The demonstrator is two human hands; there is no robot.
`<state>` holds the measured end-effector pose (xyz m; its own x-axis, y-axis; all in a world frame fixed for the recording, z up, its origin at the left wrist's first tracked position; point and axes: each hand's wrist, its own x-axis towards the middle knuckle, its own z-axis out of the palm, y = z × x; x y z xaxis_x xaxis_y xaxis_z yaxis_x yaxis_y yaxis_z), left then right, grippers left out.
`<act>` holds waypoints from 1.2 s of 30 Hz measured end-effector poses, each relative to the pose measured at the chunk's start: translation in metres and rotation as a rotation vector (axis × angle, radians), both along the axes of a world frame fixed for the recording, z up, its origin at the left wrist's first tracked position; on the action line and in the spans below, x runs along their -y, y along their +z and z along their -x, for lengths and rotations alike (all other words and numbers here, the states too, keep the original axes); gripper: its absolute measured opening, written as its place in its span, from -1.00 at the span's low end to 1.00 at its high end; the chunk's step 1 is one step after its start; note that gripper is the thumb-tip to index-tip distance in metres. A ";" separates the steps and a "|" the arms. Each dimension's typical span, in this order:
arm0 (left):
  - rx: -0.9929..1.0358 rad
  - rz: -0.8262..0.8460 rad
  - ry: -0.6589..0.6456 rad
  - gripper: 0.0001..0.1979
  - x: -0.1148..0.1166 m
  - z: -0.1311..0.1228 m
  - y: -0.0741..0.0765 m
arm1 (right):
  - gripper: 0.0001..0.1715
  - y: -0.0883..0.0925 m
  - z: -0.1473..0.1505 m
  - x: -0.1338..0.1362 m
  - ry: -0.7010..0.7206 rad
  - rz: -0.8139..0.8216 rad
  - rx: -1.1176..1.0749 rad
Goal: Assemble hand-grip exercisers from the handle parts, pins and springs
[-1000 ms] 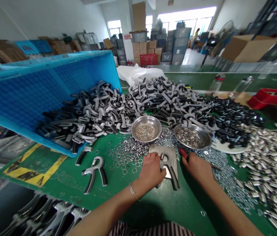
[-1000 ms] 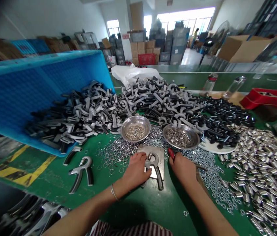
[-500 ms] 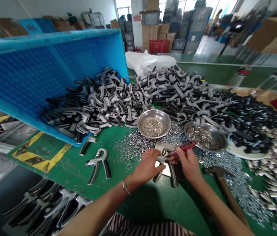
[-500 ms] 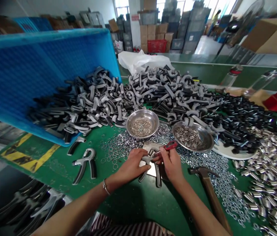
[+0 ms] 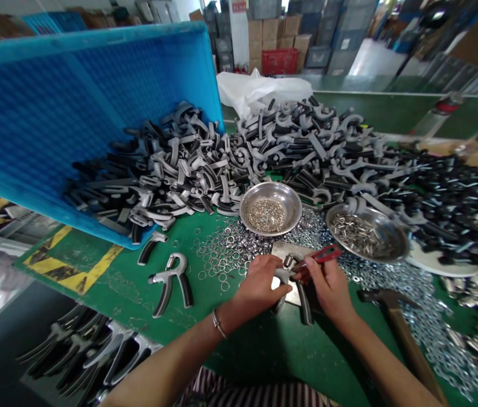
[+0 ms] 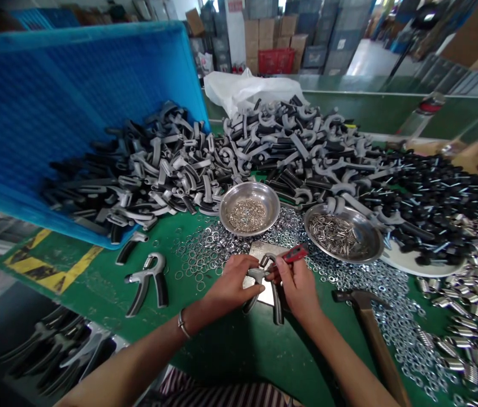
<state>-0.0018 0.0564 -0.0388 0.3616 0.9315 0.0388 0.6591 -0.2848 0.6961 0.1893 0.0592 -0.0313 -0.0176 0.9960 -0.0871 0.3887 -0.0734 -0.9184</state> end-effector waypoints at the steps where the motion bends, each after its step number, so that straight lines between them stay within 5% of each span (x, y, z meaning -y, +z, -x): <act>1: 0.001 0.001 0.000 -0.61 0.000 0.000 0.000 | -0.64 0.001 -0.001 0.001 0.013 -0.012 0.065; 10: -0.076 0.041 0.012 -0.61 0.001 -0.002 0.007 | -0.49 0.013 -0.034 -0.012 0.138 -0.024 0.559; 16: -0.109 0.038 0.021 -0.56 0.008 -0.003 0.005 | -0.48 0.000 -0.055 -0.021 0.218 0.014 0.735; 19: -0.107 0.007 -0.048 -0.49 0.002 0.002 0.017 | -0.52 0.004 -0.084 -0.027 0.292 0.070 0.886; 22: -0.180 -0.138 -0.123 -0.65 -0.034 0.015 0.041 | -0.59 0.031 -0.097 -0.041 0.340 0.013 0.929; 26: -0.646 -0.266 -0.046 -0.81 -0.116 0.031 0.062 | -0.69 0.070 -0.046 -0.078 0.473 -0.351 0.909; 29: -0.783 -0.231 -0.082 -0.91 -0.158 0.034 0.058 | -0.77 0.072 0.017 -0.116 0.594 -0.429 1.028; 32: -0.798 -0.255 -0.109 -0.91 -0.170 0.032 0.046 | -0.86 0.053 0.058 -0.147 0.587 -0.404 1.059; 36: -0.780 -0.317 -0.071 -0.78 -0.161 0.034 0.034 | -0.91 0.031 0.067 -0.162 0.573 -0.355 1.054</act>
